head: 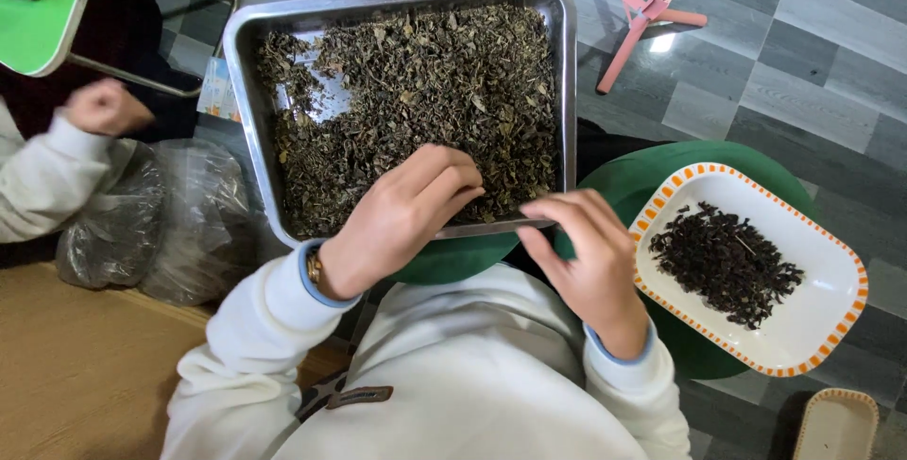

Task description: Sorting dried tea leaves by hand to remove stems and impurities from a metal tray into a separate bowl.

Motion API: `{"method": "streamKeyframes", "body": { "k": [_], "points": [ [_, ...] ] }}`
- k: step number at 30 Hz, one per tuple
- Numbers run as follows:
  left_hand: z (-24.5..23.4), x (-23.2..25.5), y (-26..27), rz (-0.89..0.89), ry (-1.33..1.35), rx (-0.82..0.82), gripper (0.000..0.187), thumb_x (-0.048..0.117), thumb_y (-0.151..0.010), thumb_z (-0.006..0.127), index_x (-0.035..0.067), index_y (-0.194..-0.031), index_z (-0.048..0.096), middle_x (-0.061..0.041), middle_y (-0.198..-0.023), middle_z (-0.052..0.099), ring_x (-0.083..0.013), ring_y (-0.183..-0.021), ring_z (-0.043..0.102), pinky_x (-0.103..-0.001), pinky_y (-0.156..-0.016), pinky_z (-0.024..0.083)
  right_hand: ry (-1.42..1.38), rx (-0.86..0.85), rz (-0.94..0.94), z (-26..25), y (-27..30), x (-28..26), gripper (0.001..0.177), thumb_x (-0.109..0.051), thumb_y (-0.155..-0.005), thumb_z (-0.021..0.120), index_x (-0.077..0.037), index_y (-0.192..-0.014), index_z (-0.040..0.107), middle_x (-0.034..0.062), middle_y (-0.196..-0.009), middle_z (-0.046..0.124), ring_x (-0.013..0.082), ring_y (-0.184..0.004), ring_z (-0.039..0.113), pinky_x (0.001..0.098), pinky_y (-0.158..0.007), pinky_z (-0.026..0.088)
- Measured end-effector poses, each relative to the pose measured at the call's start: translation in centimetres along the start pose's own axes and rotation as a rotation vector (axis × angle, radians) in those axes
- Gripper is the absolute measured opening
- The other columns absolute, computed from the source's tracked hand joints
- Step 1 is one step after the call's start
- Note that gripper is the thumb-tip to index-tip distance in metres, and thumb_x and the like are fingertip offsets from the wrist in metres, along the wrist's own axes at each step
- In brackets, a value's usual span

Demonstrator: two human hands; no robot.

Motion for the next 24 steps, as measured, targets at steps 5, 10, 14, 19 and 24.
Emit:
{"method": "streamKeyframes", "body": {
  "k": [5,10,14,19,24],
  "points": [
    [-0.3,0.3,0.7,0.043,-0.037,0.089,0.011,-0.005,-0.094,0.073,-0.001,-0.102,0.067,-0.013,-0.096,0.065,-0.0289,-0.086,0.069,-0.034,-0.078,0.062,-0.145,-0.016,0.001,2.6,-1.9,0.6,0.013,-0.013,-0.1,0.068,-0.003,-0.107,0.071,0.0113,-0.09,0.07,0.0253,-0.078,0.068,0.0367,-0.065,0.059],
    [-0.9,1.1,0.8,0.05,-0.076,0.155,0.01,-0.008,-0.094,0.071,-0.002,-0.102,0.069,-0.014,-0.094,0.066,-0.028,-0.081,0.069,-0.033,-0.075,0.062,-0.29,-0.013,0.021,4.3,-2.3,0.8,0.012,-0.01,-0.1,0.066,-0.004,-0.108,0.072,0.0079,-0.087,0.07,0.0216,-0.075,0.068,0.0317,-0.063,0.058],
    [-0.4,1.3,1.7,0.031,-0.078,0.16,0.007,-0.006,-0.097,0.067,-0.002,-0.103,0.069,-0.015,-0.092,0.067,-0.0282,-0.079,0.069,-0.034,-0.071,0.062,-0.267,-0.004,0.029,4.5,-2.3,0.2,0.008,-0.01,-0.1,0.066,-0.005,-0.102,0.073,0.0069,-0.08,0.069,0.0202,-0.067,0.065,0.0311,-0.06,0.057],
    [0.2,1.0,2.8,0.034,-0.08,0.159,0.007,0.003,-0.102,0.062,-0.002,-0.106,0.066,-0.017,-0.095,0.065,-0.0347,-0.082,0.069,-0.038,-0.07,0.06,-0.177,-0.028,-0.007,4.4,-2.4,-0.1,0.005,-0.011,-0.098,0.069,-0.008,-0.096,0.073,0.0052,-0.073,0.066,0.0218,-0.064,0.065,0.0338,-0.058,0.057],
    [-0.4,1.3,2.5,0.015,-0.009,0.114,0.009,-0.003,-0.099,0.065,-0.005,-0.108,0.063,-0.017,-0.096,0.062,-0.0357,-0.083,0.068,-0.039,-0.071,0.06,-0.007,-0.012,-0.043,4.2,-1.7,0.0,0.002,-0.007,-0.094,0.073,-0.008,-0.093,0.073,0.0052,-0.075,0.067,0.0242,-0.067,0.068,0.0349,-0.061,0.057]
  ]
}}
Point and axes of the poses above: each hand's wrist, its own y-axis away from the middle knuckle, its own z-axis out of the palm, x = y × z, the point moved 4 cm from there along -y, towards the middle knuckle
